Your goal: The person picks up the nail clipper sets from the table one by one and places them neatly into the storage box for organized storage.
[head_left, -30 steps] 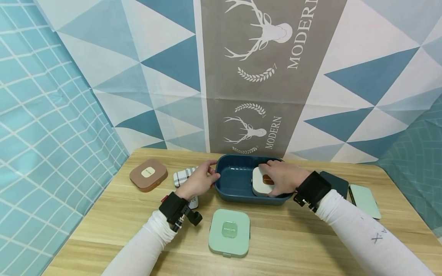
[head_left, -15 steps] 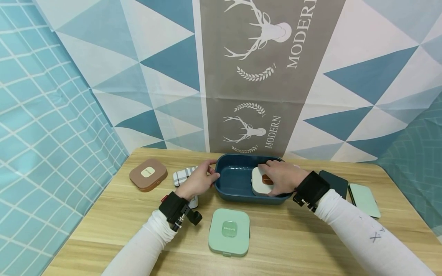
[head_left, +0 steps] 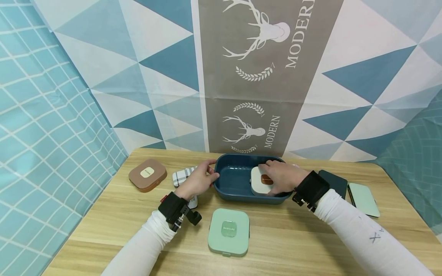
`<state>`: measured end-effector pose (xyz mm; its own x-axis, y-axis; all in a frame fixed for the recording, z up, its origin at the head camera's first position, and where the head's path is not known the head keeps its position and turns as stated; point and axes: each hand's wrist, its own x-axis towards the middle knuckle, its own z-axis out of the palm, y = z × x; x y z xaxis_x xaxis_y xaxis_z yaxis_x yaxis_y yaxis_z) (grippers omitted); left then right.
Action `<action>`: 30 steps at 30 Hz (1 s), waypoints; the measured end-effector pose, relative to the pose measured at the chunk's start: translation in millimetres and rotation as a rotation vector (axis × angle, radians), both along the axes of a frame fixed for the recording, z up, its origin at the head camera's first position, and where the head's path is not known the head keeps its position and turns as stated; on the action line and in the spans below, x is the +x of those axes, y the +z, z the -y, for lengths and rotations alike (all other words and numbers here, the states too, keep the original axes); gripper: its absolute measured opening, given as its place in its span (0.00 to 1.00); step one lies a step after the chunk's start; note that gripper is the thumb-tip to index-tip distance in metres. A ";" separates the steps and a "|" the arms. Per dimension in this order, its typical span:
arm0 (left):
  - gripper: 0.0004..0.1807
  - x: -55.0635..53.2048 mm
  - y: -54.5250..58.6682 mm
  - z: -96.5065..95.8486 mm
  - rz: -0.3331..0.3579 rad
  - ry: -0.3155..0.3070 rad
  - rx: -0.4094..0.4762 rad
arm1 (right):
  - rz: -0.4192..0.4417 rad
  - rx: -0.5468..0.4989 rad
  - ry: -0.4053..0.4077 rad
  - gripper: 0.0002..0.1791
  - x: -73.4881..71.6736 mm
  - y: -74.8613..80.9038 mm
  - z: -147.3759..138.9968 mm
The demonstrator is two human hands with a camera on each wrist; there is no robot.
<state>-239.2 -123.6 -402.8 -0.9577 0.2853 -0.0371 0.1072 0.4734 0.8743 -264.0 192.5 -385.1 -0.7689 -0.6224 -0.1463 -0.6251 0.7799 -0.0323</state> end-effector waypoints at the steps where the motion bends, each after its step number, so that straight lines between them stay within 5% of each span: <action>1: 0.31 0.0 -0.3 0.3 0.001 -0.003 0.004 | 0.000 -0.002 -0.003 0.55 0.2 0.2 0.1; 30: 0.32 -0.1 -2.3 2.2 0.004 -0.015 0.032 | -0.015 -0.032 0.008 0.55 3.2 -3.1 -2.5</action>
<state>-239.3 -125.9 -405.1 -0.9532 0.3007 -0.0313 0.1106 0.4432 0.8896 -260.8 195.0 -388.2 -0.7661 -0.6323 -0.1151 -0.6316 0.7738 -0.0474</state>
